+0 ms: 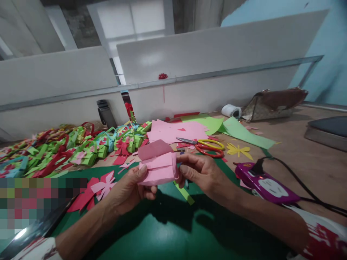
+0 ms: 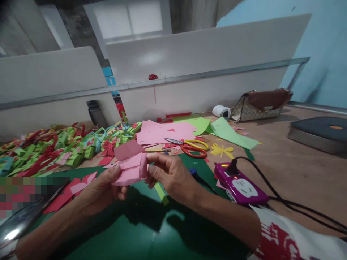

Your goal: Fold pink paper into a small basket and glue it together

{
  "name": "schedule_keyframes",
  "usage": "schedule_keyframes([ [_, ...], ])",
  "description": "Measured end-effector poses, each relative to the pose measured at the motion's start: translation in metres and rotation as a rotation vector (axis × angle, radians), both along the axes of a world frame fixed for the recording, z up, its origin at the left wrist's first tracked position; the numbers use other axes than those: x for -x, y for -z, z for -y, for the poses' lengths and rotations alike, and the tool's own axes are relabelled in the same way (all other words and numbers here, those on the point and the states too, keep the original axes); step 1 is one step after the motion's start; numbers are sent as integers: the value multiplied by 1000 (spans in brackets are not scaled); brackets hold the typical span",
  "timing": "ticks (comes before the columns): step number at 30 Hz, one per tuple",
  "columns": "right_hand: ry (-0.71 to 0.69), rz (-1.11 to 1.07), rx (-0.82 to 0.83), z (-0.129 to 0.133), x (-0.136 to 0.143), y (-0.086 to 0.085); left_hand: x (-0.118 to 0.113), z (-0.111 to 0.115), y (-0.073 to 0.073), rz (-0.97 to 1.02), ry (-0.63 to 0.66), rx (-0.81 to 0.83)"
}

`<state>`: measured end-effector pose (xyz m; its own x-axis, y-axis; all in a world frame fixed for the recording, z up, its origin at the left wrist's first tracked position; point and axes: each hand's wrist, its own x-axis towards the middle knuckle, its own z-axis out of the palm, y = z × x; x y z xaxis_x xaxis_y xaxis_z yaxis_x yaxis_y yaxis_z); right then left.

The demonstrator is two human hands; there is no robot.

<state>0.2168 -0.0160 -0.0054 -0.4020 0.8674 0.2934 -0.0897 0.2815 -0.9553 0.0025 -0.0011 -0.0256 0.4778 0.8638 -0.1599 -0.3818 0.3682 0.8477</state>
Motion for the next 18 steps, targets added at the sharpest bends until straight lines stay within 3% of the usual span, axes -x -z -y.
schedule_keyframes([
  [6, -11, 13, -55, 6, -2, -2, -6, 0, 4, -65, 1, -13],
  [13, 105, 60, -44, 0, -1, 2, -4, 1, -4, -220, -240, -172],
  [18, 217, 111, -2, -3, 1, 6, -7, 4, -4, -374, -318, -222],
])
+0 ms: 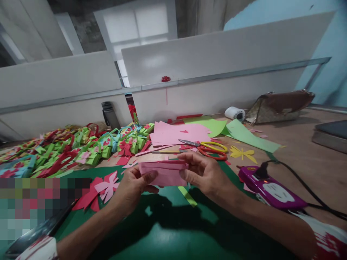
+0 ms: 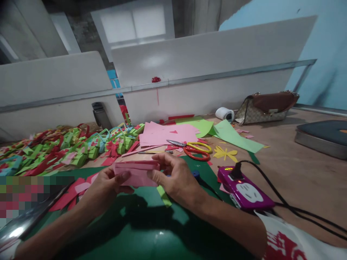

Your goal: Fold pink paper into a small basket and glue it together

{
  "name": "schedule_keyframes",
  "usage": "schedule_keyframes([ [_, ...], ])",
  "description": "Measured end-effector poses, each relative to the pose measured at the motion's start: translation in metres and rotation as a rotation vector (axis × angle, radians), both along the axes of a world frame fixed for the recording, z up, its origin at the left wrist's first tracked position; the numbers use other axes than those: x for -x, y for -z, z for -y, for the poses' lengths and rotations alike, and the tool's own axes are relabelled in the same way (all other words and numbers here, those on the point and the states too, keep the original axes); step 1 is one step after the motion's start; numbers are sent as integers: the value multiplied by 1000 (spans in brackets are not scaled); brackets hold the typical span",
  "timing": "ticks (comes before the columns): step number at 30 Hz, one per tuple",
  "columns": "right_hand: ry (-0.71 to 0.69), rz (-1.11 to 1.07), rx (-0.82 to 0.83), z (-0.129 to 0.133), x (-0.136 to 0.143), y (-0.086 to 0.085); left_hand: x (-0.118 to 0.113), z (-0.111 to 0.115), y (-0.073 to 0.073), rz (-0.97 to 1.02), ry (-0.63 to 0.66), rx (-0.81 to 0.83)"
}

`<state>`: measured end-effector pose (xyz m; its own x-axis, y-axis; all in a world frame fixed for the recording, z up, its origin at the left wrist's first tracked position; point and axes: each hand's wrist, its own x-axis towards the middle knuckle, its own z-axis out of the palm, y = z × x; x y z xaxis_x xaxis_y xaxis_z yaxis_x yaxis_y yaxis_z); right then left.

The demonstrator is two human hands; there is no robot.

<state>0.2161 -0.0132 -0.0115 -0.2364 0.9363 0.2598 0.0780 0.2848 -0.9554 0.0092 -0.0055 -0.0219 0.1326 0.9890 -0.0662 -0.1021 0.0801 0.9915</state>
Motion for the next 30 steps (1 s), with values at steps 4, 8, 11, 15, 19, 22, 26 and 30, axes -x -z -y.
schedule_keyframes([
  [4, 38, 29, 30, -3, 2, 0, -3, 4, 1, -63, -1, -1],
  [8, 73, 49, 36, -6, 3, 2, -4, 5, 2, 27, 51, 22],
  [11, 90, 90, 56, -7, 2, 2, -4, 5, 2, 152, 54, 27],
  [15, 103, 122, 67, -8, 2, 2, -5, 5, 0, 215, 35, 24],
  [19, 89, 140, 62, -10, 3, 4, -6, 7, -2, 184, 68, 16],
  [22, 85, 163, 46, -10, 4, 3, -4, 7, -2, 173, 67, -19],
  [26, 84, 190, 45, -7, 4, 0, -4, 6, -2, 229, 66, 51],
  [30, 83, 198, 13, -5, 5, 0, -5, 6, 0, 271, 68, 83],
])
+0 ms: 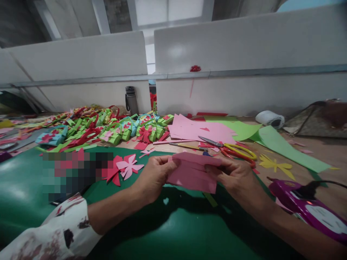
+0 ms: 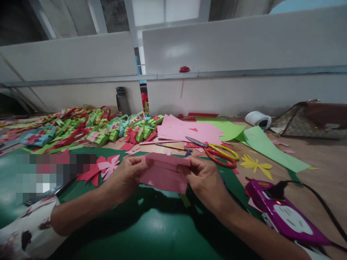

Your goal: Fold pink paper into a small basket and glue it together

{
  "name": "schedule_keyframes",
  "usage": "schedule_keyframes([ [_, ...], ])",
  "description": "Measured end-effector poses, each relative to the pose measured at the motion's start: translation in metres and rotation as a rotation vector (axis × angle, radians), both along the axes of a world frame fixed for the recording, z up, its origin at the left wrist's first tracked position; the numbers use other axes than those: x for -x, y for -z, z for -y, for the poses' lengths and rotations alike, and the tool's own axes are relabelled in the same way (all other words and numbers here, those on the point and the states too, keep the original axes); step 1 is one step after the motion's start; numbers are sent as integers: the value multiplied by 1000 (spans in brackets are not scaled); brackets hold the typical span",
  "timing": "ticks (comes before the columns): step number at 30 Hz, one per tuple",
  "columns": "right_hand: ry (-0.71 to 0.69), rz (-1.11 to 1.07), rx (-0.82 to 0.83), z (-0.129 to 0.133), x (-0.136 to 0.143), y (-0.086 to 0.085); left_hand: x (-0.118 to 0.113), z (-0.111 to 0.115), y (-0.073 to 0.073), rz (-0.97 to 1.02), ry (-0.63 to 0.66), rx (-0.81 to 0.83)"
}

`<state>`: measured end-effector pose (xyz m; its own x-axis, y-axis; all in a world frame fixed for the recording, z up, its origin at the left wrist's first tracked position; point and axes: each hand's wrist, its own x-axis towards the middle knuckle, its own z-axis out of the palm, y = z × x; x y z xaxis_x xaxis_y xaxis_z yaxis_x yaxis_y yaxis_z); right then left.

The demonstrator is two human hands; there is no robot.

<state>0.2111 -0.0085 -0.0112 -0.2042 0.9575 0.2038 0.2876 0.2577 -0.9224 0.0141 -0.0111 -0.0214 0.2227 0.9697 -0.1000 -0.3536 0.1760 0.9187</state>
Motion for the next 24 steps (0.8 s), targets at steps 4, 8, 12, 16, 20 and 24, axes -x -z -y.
schedule_keyframes([
  [4, -13, -10, -44, 1, 2, 1, -2, 0, 1, 6, -19, 13],
  [8, 3, -31, -44, 2, 2, 0, -2, 0, 1, 0, -29, 20],
  [12, -48, -26, -107, 3, 0, -3, -2, 0, 2, -7, -43, 9],
  [16, -60, 2, -150, 3, -2, -5, -3, 1, 1, -5, -57, -2],
  [20, -118, 64, -161, 3, -3, -5, -3, 0, 0, 19, -46, -21],
  [24, -186, 121, -164, 4, -3, -7, -2, -2, 0, 31, -53, -22],
])
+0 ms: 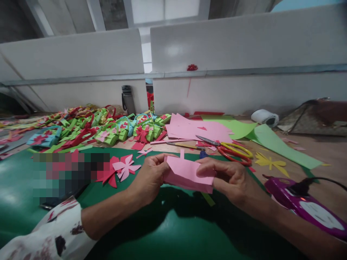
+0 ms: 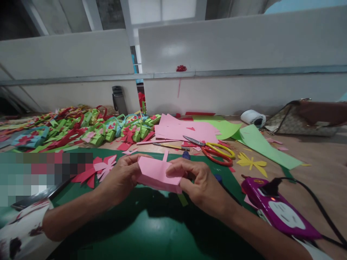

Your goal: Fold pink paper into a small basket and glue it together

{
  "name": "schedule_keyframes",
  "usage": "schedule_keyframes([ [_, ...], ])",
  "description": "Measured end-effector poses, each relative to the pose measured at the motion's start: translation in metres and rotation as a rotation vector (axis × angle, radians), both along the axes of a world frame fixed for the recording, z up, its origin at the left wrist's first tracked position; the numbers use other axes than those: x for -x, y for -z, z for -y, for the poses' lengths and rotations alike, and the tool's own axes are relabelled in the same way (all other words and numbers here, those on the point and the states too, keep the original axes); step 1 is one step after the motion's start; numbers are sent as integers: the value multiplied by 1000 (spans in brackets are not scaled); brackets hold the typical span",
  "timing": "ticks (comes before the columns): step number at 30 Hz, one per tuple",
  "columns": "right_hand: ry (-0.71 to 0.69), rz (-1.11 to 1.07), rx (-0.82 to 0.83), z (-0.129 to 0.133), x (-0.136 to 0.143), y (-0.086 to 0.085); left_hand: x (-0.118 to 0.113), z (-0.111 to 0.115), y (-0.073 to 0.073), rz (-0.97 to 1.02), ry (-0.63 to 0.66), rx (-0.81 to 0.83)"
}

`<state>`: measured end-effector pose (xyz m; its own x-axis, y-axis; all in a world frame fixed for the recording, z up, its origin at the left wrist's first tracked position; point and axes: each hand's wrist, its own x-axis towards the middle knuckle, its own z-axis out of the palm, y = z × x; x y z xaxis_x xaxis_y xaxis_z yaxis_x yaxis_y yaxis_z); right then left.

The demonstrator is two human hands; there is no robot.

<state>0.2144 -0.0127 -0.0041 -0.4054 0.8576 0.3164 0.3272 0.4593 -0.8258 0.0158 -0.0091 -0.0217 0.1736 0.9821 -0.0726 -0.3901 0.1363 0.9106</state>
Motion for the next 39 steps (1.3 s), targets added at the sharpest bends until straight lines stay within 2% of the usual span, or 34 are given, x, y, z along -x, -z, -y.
schedule_keyframes([
  [7, 91, -52, 59, -4, 0, 3, 5, 0, 1, 26, 42, -2],
  [12, 114, -93, 115, -7, 3, 7, 6, 1, 6, -117, 63, 52],
  [14, 104, -135, 118, -7, 4, 7, 7, -1, 4, -152, 43, 57],
  [16, 117, -228, 102, -8, 2, 4, 11, -5, -4, -140, -26, 37],
  [19, 226, -351, 10, -10, -6, -6, 22, -16, -22, -67, -234, -18],
  [21, 309, -383, -61, -13, -13, -14, 29, -25, -32, -17, -380, -5],
  [23, 353, -361, -103, -16, -18, -19, 33, -34, -35, 3, -438, 13],
  [25, 346, -254, -113, -19, -21, -21, 31, -41, -32, -15, -421, 37],
  [27, 318, -34, -142, -21, -22, -19, 27, -47, -26, -48, -370, 54],
  [29, 304, 300, -234, -21, -25, -16, 22, -53, -19, -83, -329, 57],
  [31, 317, 727, -350, -20, -29, -10, 19, -58, -12, -124, -303, 56],
  [33, 332, 1110, -396, -18, -35, -2, 17, -63, -3, -168, -281, 49],
  [35, 339, 1225, -373, -17, -40, 7, 14, -65, 7, -211, -252, 30],
  [39, 351, 1266, -336, -17, -48, 20, 8, -60, 22, -302, -180, -15],
])
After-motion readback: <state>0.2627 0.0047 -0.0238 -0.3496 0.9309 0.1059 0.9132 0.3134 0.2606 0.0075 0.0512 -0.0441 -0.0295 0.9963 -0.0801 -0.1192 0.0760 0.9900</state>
